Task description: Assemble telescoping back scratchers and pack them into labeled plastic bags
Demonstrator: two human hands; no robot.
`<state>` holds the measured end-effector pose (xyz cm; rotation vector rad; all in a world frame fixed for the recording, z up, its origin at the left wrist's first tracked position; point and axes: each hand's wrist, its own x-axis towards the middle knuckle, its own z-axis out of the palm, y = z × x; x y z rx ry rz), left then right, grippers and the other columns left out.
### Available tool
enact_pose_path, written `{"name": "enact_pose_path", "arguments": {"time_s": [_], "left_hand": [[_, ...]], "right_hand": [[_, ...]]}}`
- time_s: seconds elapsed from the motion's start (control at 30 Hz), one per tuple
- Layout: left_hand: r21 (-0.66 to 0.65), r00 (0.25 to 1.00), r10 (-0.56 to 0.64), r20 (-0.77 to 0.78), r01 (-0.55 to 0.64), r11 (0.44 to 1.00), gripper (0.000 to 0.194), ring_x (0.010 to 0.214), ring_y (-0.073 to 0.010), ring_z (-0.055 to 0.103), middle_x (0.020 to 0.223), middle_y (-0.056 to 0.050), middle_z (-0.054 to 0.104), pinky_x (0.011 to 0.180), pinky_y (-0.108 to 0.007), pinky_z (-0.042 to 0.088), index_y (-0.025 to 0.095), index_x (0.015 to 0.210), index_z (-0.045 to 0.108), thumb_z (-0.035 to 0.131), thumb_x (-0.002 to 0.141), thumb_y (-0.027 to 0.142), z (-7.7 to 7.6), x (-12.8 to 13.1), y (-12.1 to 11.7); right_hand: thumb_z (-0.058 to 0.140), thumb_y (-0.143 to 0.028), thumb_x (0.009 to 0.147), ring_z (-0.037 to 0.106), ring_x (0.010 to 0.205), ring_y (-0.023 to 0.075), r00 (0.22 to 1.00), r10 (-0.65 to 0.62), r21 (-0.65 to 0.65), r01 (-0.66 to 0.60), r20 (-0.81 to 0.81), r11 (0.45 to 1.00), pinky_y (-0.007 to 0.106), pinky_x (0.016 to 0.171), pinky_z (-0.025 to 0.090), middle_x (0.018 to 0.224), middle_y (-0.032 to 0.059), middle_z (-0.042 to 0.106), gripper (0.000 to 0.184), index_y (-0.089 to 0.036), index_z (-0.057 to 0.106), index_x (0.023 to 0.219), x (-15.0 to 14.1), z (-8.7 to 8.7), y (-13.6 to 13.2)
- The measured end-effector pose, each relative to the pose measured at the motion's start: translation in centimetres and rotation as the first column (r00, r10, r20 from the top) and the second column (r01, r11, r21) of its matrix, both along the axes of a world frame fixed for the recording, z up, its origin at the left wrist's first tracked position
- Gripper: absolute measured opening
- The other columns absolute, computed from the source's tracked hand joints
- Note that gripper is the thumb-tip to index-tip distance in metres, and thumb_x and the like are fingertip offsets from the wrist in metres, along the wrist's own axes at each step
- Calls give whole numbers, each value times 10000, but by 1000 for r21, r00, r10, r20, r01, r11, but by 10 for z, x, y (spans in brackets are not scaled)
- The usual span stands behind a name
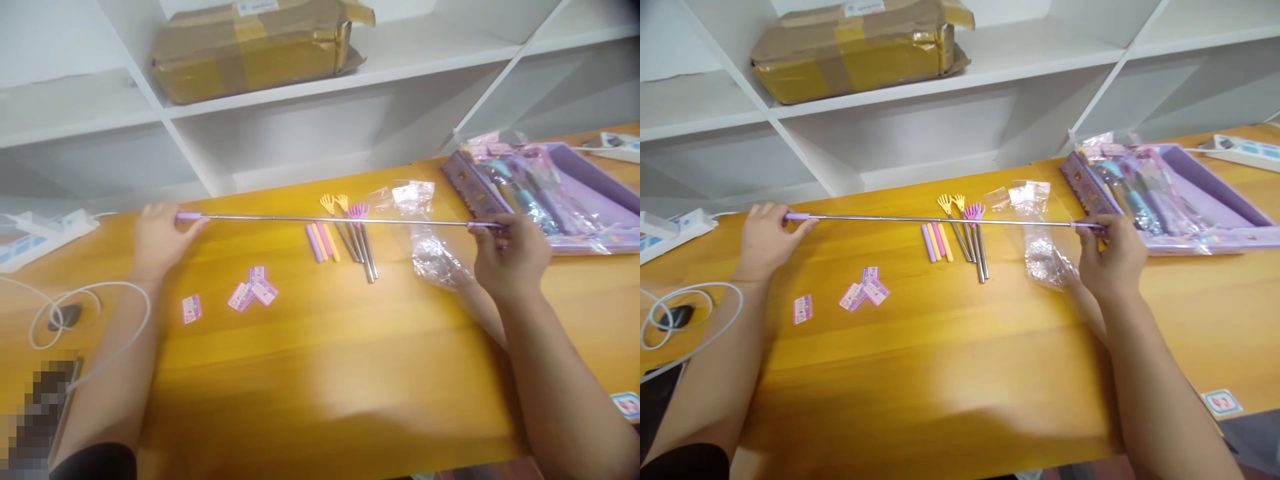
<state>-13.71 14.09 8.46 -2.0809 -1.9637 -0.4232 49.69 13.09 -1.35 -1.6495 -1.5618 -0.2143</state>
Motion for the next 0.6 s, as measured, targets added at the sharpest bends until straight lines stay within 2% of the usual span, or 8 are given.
{"name": "enact_pose_path", "arguments": {"time_s": [0.13, 0.27, 0.37, 0.47, 0.6], "left_hand": [[20, 999, -44, 16, 43, 999, 488, 878, -201, 449, 825, -10, 457, 804, -314, 373, 201, 813, 479, 619, 1022, 619, 0, -1, 2], [44, 996, -92, -5, 92, 995, 413, 853, -226, 491, 797, -23, 530, 766, -338, 371, 218, 827, 507, 612, 1029, 563, 0, -1, 1], [58, 991, -130, -20, 131, 990, 413, 831, -246, 509, 778, -43, 566, 756, -363, 373, 233, 803, 497, 585, 1034, 564, 0, -1, 0], [56, 987, -157, -26, 158, 986, 406, 822, -254, 530, 772, -48, 584, 764, -373, 390, 240, 795, 492, 556, 1041, 557, 0, 3, -2], [47, 990, -138, -14, 138, 989, 384, 840, -256, 567, 797, -53, 623, 792, -376, 424, 242, 785, 500, 574, 1010, 544, 1, 17, -7]], "right_hand": [[661, -331, 889, 624, 732, 190, 998, -3, -70, -1, -63, 998, 311, 678, 475, 917, 85, 690, 179, -208, 647, 1018, -1, 1, 0], [672, -355, 876, 587, 712, 181, 999, -12, -64, 9, -41, 998, 325, 672, 457, 923, 84, 678, 192, -213, 661, 1004, -1, 1, 0], [658, -338, 868, 609, 698, 179, 995, 6, -66, -12, -102, 998, 326, 676, 468, 867, 66, 657, 158, -223, 655, 976, 2, 0, 0], [647, -299, 846, 621, 662, 177, 991, 16, -31, -20, -130, 999, 330, 689, 488, 762, 33, 628, 142, -224, 645, 966, 8, -3, 1], [633, -268, 817, 584, 586, 169, 988, 14, 27, -10, -152, 1000, 326, 625, 475, 703, 14, 591, 134, -225, 619, 943, 16, -4, 3]]}}
